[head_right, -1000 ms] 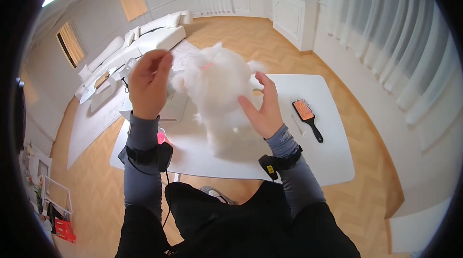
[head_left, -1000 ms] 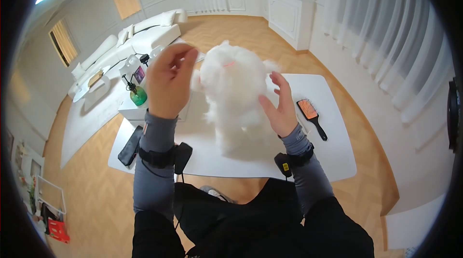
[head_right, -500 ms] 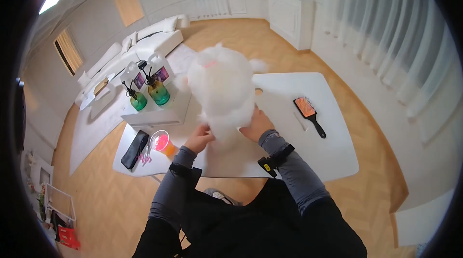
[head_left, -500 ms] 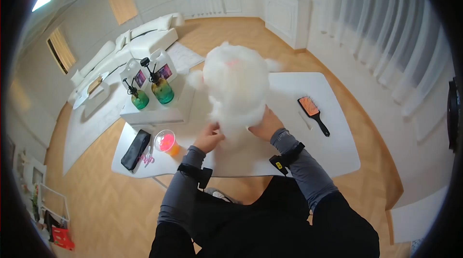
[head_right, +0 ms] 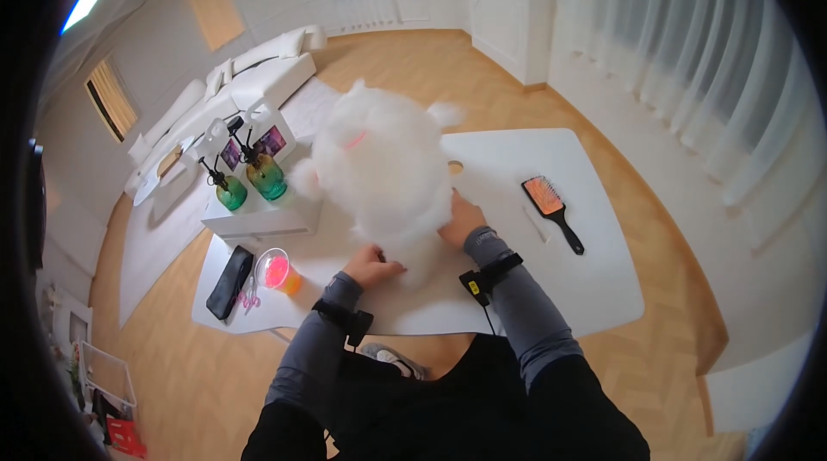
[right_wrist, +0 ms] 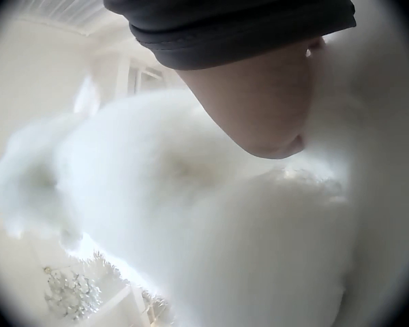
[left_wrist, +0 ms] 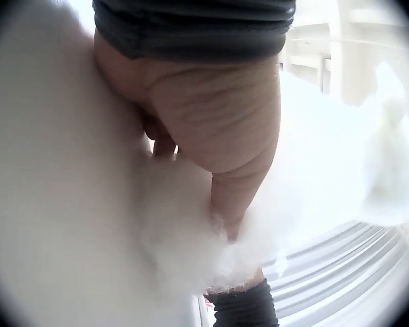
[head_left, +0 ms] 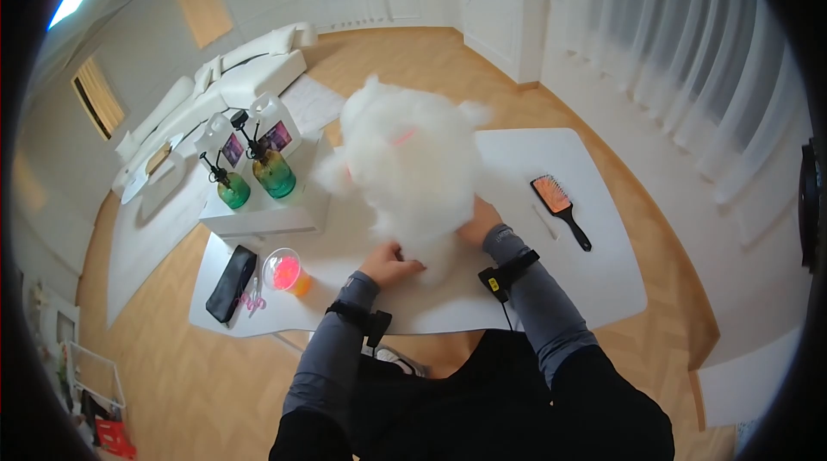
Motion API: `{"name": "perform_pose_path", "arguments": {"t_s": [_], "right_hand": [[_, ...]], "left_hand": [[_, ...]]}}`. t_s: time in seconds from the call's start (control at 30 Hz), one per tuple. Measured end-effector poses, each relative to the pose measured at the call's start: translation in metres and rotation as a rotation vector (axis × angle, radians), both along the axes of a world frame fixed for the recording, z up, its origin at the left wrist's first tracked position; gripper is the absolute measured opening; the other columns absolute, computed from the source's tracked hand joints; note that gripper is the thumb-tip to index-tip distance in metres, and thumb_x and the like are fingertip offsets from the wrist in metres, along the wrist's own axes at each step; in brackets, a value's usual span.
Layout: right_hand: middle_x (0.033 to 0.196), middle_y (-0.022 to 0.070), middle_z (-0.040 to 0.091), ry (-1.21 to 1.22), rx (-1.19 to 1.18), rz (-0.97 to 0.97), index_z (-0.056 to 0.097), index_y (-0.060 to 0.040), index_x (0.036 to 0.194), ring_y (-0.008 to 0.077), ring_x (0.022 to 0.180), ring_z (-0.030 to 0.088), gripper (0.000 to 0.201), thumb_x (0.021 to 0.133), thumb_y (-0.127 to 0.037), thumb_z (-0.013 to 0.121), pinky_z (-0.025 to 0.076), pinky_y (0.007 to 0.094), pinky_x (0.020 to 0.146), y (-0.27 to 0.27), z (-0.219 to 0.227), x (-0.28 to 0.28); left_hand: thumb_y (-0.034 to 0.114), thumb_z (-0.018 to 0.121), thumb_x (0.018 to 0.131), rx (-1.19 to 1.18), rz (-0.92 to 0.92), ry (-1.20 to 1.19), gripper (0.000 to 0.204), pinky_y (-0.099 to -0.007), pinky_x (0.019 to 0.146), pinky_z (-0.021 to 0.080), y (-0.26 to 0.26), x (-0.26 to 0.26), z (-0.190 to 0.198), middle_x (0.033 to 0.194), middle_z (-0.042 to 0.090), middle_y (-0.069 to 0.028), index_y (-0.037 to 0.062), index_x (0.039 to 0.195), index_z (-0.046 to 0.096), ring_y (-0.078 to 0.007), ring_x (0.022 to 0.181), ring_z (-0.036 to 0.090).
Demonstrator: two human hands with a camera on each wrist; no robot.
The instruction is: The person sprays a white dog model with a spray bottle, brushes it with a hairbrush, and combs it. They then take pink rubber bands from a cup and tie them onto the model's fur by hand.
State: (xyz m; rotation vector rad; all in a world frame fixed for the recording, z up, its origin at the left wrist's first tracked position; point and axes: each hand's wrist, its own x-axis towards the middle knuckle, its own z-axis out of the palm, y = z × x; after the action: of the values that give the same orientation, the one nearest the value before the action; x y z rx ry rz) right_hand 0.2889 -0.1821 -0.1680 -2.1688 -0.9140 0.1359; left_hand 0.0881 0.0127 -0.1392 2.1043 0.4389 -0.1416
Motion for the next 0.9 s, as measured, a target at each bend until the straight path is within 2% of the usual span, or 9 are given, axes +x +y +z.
{"name": "perform_pose_path", "arguments": {"t_s": [0.13, 0.2, 0.43, 0.5, 0.53, 0.6, 0.73, 0.8, 0.9], "right_hand": [[0.135, 0.0258, 0.064, -0.147, 0.118, 0.110, 0.046, -0.0040, 0.149, 0.0434, 0.126, 0.060, 0.078, 0.080, -0.025, 0.076, 0.048, 0.0484, 0.109, -0.003, -0.020, 0.016], [0.134, 0.0249, 0.065, -0.166, 0.156, 0.267, 0.051, -0.0042, 0.145, 0.0437, 0.125, 0.060, 0.074, 0.079, -0.024, 0.076, 0.049, 0.0480, 0.108, -0.008, -0.015, 0.018], [0.130, 0.0237, 0.066, -0.050, 0.201, 0.178, 0.055, -0.0048, 0.140, 0.0438, 0.122, 0.061, 0.066, 0.078, -0.019, 0.072, 0.048, 0.0478, 0.107, -0.015, 0.011, -0.001], [0.127, 0.0246, 0.067, -0.159, 0.246, 0.058, 0.056, -0.0047, 0.136, 0.0435, 0.120, 0.062, 0.058, 0.081, -0.018, 0.070, 0.048, 0.0484, 0.107, -0.015, 0.004, 0.001], [0.127, 0.0246, 0.067, -0.154, 0.244, 0.033, 0.056, -0.0047, 0.136, 0.0435, 0.120, 0.062, 0.058, 0.081, -0.018, 0.070, 0.048, 0.0484, 0.107, -0.015, 0.004, 0.001], [0.125, 0.0256, 0.067, -0.173, 0.256, -0.050, 0.057, -0.0047, 0.133, 0.0435, 0.120, 0.062, 0.053, 0.082, -0.017, 0.068, 0.048, 0.0492, 0.106, -0.016, 0.010, 0.001], [0.123, 0.0261, 0.068, -0.033, 0.207, 0.023, 0.055, -0.0043, 0.136, 0.0441, 0.119, 0.062, 0.056, 0.082, -0.015, 0.067, 0.049, 0.0490, 0.106, -0.027, 0.027, 0.000], [0.125, 0.0248, 0.069, 0.015, 0.153, 0.110, 0.055, -0.0045, 0.139, 0.0431, 0.121, 0.062, 0.058, 0.083, -0.015, 0.069, 0.049, 0.0469, 0.106, -0.031, 0.020, 0.012], [0.129, 0.0235, 0.069, -0.039, 0.200, 0.284, 0.056, -0.0054, 0.140, 0.0419, 0.123, 0.063, 0.059, 0.085, -0.018, 0.071, 0.048, 0.0449, 0.108, -0.029, 0.000, 0.029]], "left_hand": [[0.033, 0.087, 0.076, 0.034, 0.019, -0.012, 0.047, -0.0337, 0.066, 0.053, -0.006, -0.004, 0.011, 0.082, 0.071, -0.0075, -0.0023, 0.101, 0.072, -0.0173, 0.071, 0.065], [0.025, 0.084, 0.079, -0.329, 0.041, -0.197, 0.042, -0.0344, 0.068, 0.054, 0.002, -0.003, -0.014, 0.083, 0.071, -0.0076, -0.0040, 0.105, 0.071, -0.0173, 0.074, 0.067], [0.007, 0.072, 0.084, -0.412, -0.078, -0.129, 0.028, -0.0335, 0.079, 0.057, 0.035, -0.014, -0.030, 0.093, 0.071, -0.0092, -0.0053, 0.108, 0.066, -0.0189, 0.085, 0.068], [0.001, 0.063, 0.085, -0.195, 0.052, -0.544, 0.033, -0.0334, 0.086, 0.055, 0.058, -0.008, -0.086, 0.108, 0.068, -0.0113, -0.0045, 0.118, 0.061, -0.0194, 0.098, 0.067], [0.001, 0.063, 0.085, -0.201, 0.029, -0.534, 0.033, -0.0334, 0.086, 0.055, 0.065, -0.001, -0.084, 0.108, 0.068, -0.0113, -0.0045, 0.118, 0.061, -0.0194, 0.098, 0.067], [-0.002, 0.062, 0.087, -0.552, 0.477, -0.647, 0.043, -0.0352, 0.094, 0.054, 0.078, 0.017, -0.075, 0.118, 0.065, -0.0109, -0.0024, 0.129, 0.055, -0.0201, 0.108, 0.065], [-0.001, 0.064, 0.088, -0.072, 0.664, -0.685, 0.047, -0.0378, 0.097, 0.053, 0.104, 0.062, -0.067, 0.122, 0.066, -0.0107, -0.0004, 0.134, 0.055, -0.0225, 0.111, 0.065], [0.026, 0.067, 0.096, -0.645, 0.445, -0.821, 0.039, -0.0443, 0.082, 0.056, 0.128, 0.087, -0.082, 0.123, 0.065, -0.0062, 0.0133, 0.133, 0.059, -0.0280, 0.102, 0.067], [0.024, 0.067, 0.096, -0.528, 0.433, -0.833, 0.040, -0.0439, 0.083, 0.056, 0.138, 0.109, -0.077, 0.123, 0.066, -0.0066, 0.0123, 0.133, 0.059, -0.0279, 0.104, 0.067]]}}
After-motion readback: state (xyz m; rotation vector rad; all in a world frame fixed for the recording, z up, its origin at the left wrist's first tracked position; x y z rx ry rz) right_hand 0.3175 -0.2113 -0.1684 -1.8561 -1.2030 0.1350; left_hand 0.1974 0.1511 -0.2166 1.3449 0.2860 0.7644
